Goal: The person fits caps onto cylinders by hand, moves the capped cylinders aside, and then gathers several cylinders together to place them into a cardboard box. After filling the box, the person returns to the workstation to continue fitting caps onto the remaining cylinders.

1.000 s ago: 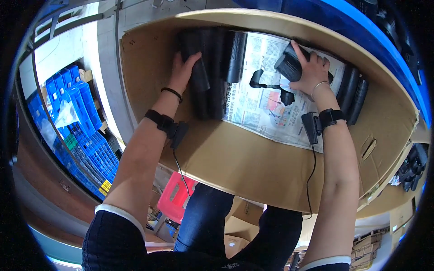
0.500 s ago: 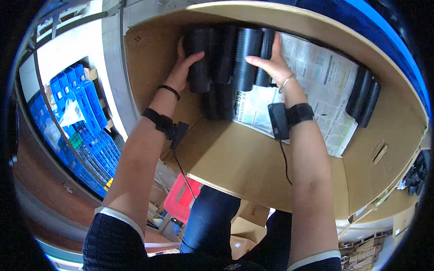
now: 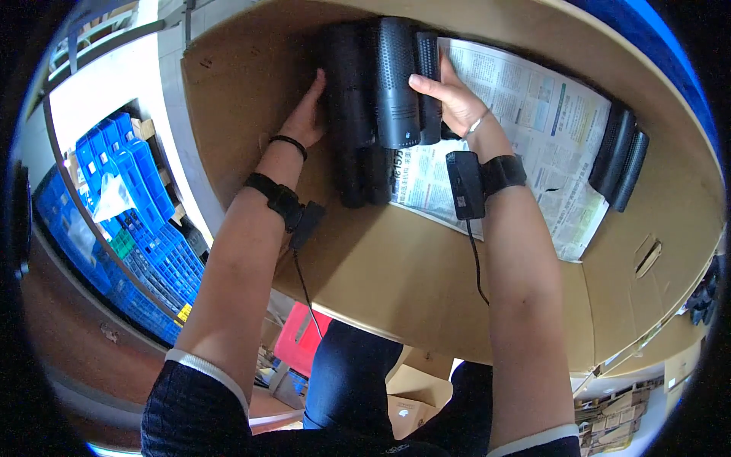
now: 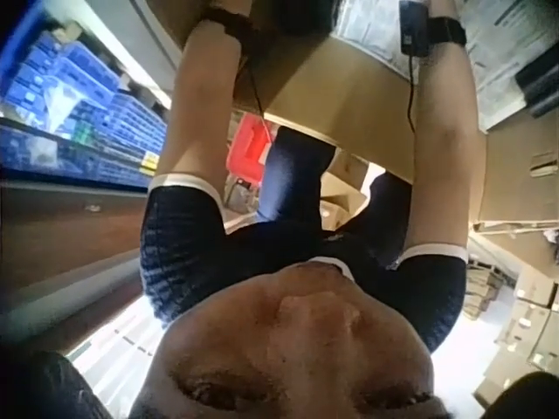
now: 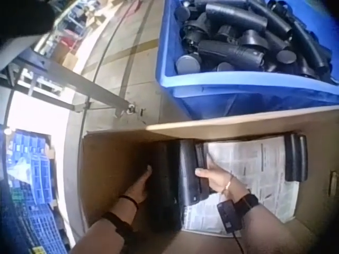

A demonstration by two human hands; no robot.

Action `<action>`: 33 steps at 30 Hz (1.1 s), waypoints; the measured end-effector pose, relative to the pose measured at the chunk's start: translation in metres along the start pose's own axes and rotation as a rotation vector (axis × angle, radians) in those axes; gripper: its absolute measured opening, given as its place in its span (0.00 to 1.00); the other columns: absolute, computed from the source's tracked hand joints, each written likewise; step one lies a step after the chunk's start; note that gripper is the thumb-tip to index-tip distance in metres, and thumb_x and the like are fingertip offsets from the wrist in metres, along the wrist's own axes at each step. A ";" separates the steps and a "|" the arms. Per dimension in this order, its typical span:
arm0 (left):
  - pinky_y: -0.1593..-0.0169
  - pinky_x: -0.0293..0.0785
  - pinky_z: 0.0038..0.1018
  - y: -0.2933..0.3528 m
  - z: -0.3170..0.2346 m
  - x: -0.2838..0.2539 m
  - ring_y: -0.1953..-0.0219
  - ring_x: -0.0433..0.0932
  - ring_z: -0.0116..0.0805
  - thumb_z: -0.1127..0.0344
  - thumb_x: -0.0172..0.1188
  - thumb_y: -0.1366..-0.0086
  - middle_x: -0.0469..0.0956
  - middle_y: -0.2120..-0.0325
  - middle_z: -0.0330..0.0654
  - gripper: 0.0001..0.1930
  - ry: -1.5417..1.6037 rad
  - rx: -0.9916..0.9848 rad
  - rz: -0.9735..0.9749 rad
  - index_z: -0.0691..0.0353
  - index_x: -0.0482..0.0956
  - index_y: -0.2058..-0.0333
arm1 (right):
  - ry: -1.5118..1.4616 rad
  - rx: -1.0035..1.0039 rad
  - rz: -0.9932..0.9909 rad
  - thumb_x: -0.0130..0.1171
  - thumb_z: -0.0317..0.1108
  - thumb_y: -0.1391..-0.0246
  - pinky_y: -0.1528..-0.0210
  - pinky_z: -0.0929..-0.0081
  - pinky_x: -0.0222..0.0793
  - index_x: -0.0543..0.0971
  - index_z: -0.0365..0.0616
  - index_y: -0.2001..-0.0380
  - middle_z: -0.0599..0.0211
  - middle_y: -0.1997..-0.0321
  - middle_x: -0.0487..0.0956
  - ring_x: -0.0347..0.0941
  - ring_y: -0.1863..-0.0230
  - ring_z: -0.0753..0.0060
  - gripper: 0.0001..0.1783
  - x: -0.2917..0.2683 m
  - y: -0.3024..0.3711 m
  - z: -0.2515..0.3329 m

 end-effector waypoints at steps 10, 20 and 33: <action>0.33 0.50 0.39 0.003 0.003 0.024 0.33 0.53 0.41 0.47 0.70 0.48 0.57 0.35 0.42 0.52 0.115 0.030 0.111 0.53 0.47 0.32 | 0.076 0.013 0.141 0.70 0.41 0.55 0.32 0.65 0.52 0.44 0.52 0.30 0.66 0.32 0.60 0.56 0.33 0.65 0.57 -0.009 -0.002 0.008; 0.36 0.57 0.38 0.033 0.002 0.070 0.38 0.61 0.39 0.54 0.73 0.49 0.62 0.40 0.42 0.50 0.117 0.063 0.112 0.53 0.50 0.34 | 0.060 0.014 0.101 0.72 0.41 0.57 0.34 0.65 0.53 0.51 0.44 0.33 0.63 0.38 0.65 0.59 0.36 0.65 0.53 -0.010 0.035 0.040; 0.39 0.62 0.35 0.216 0.050 0.219 0.43 0.66 0.36 0.60 0.76 0.53 0.69 0.48 0.41 0.44 0.249 0.052 0.290 0.58 0.60 0.40 | 0.082 0.152 -0.091 0.72 0.30 0.71 0.33 0.70 0.51 0.48 0.45 0.31 0.65 0.36 0.63 0.58 0.36 0.67 0.62 0.007 0.267 0.121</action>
Point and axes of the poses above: each hand's wrist, its own y-axis away from the middle knuckle, its own x-axis out of the palm, z = x × y, the point moved 10 cm from there along -y, towards the middle knuckle
